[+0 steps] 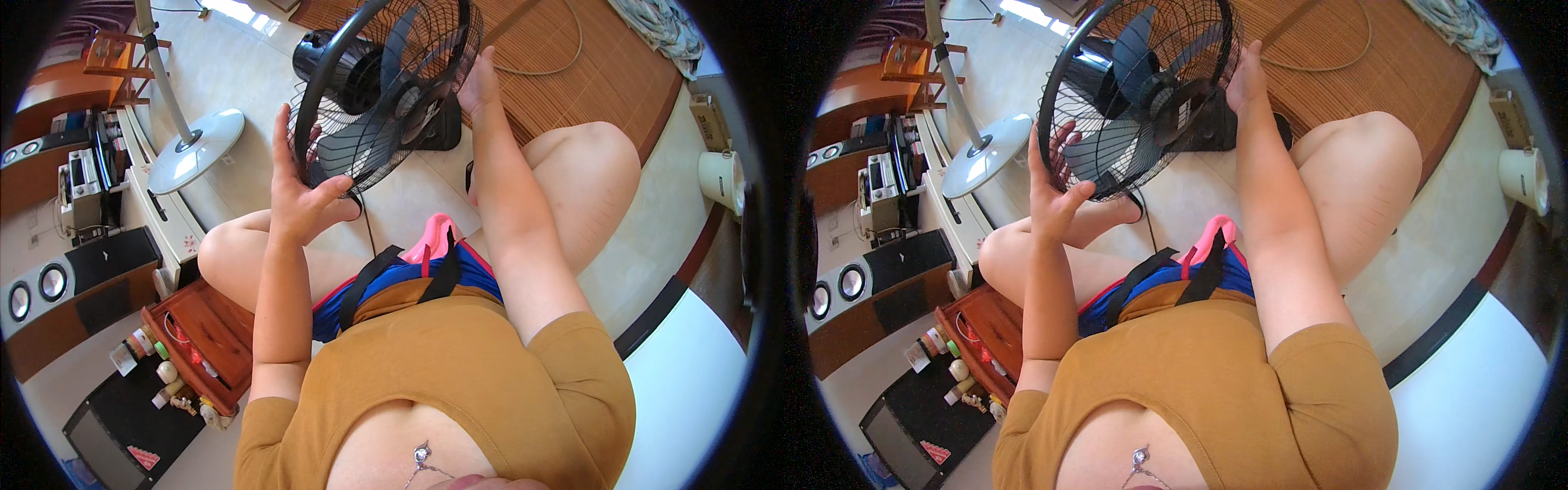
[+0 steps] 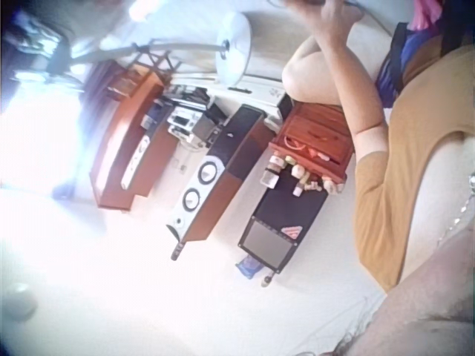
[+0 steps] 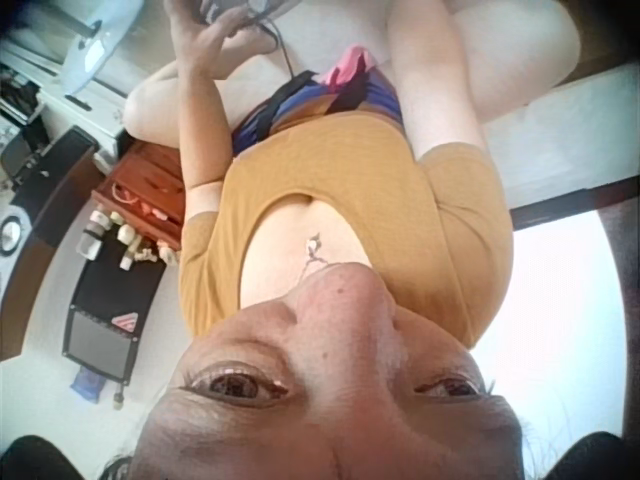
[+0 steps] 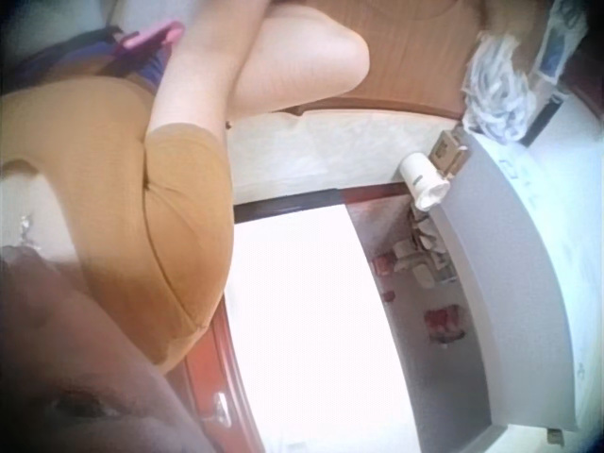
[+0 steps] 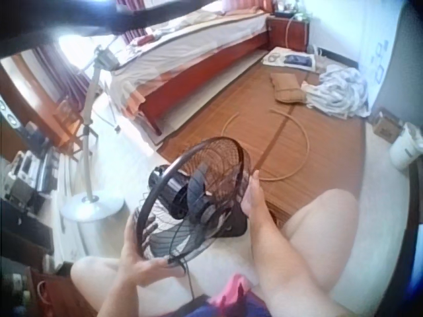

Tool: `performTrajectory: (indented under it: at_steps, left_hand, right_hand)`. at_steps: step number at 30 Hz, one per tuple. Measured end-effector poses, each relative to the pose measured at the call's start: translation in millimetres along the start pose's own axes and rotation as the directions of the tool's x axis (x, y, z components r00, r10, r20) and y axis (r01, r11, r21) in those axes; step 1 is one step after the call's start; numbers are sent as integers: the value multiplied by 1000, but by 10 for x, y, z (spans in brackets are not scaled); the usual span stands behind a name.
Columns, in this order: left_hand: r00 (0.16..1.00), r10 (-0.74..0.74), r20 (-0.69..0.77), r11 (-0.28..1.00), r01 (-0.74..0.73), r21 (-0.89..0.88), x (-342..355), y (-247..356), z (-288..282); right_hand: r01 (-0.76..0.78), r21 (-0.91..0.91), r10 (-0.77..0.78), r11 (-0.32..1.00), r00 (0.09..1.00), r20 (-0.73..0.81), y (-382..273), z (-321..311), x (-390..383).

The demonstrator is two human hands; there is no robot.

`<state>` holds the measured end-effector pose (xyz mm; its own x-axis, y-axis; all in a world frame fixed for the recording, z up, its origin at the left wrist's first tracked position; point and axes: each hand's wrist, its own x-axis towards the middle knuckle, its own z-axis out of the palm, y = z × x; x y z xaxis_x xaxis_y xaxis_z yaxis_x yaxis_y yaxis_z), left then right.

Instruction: The person attaches a plastic ring around the edge of a fan cage and uses a screwdriver to tighten the fastener.

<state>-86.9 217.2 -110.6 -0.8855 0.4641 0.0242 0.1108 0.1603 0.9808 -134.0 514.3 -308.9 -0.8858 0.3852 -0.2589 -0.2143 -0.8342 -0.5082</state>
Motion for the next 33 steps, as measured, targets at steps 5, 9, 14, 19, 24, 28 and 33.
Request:
performTrajectory:
  at_steps: [5,9,14,19,24,28,33]
  left_hand:
    - [985,172,16,985,-172,-17,57,14,-132]
    - [978,208,3,977,-208,47,168,155,-136]
    - [976,215,38,970,-218,108,178,150,-121]
    - [961,260,95,947,-273,171,153,97,-81]
    - [984,176,-9,984,-176,16,91,-27,-48]
    - [977,206,-54,978,-205,23,38,-98,-51]
    - [987,157,-24,988,-157,2,90,-14,-12]
  right_hand:
    - [27,-116,-37,993,996,-80,-8,-103,-66]
    - [13,-92,-28,996,986,-165,5,-319,-25]
    - [-76,-75,61,994,981,-185,90,-140,-178]
    - [27,-28,-28,999,999,-30,76,24,-166]
    - [71,-27,-73,997,995,-71,20,170,-253]
    - [38,-47,-43,998,995,-88,2,242,-253]
    - [16,-23,-19,1000,995,-95,9,108,-178]
